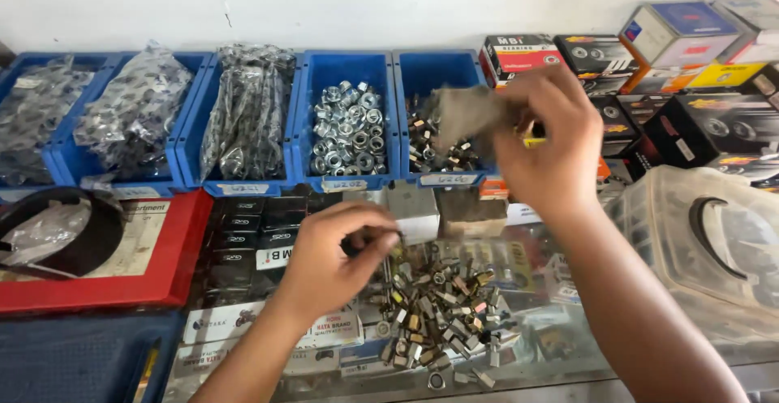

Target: Sorting and inspecting small motorcycle engine components on a glass display counter.

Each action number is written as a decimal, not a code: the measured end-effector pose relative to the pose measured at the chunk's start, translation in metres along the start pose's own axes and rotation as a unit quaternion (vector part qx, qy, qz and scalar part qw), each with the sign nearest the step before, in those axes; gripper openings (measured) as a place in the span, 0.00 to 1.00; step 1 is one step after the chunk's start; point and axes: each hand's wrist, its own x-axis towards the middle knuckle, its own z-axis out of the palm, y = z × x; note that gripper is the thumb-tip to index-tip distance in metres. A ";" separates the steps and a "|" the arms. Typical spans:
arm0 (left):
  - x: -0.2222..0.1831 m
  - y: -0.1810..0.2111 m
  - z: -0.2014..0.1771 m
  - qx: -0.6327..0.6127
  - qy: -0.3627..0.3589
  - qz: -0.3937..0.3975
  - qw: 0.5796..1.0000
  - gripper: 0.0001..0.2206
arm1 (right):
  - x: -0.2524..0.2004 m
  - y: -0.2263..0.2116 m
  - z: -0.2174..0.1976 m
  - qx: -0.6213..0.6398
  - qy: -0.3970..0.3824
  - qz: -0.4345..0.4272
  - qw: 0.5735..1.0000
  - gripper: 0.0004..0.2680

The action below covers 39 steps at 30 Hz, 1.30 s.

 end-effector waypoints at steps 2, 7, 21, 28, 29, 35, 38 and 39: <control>-0.010 -0.042 0.008 0.036 0.028 0.001 0.999 0.04 | 0.003 0.026 0.008 -0.011 0.039 0.000 0.999 0.10; -0.027 -0.081 0.017 0.222 0.009 0.063 0.973 0.11 | -0.007 0.040 0.004 -0.010 0.085 0.011 0.996 0.09; -0.023 -0.058 0.029 -0.063 0.011 -0.200 0.978 0.07 | -0.077 0.012 0.000 0.259 -0.121 0.256 0.924 0.19; -0.044 -0.075 0.050 -0.367 -0.052 -0.229 0.900 0.07 | -0.092 -0.023 0.022 0.058 -0.274 -0.070 0.958 0.19; -0.045 -0.072 0.048 -0.326 -0.052 -0.241 0.913 0.04 | -0.092 -0.024 0.023 0.040 -0.265 -0.092 0.959 0.18; -0.045 -0.068 0.057 -0.340 -0.060 -0.209 0.915 0.01 | -0.097 -0.019 0.039 0.105 -0.198 -0.018 0.974 0.07; -0.042 -0.064 0.055 -0.333 -0.076 -0.212 0.916 0.03 | -0.103 -0.018 0.042 0.145 -0.173 0.091 0.970 0.03; -0.039 -0.062 0.052 -0.318 -0.072 -0.215 0.921 0.04 | -0.104 -0.018 0.044 0.139 -0.168 0.138 0.966 0.02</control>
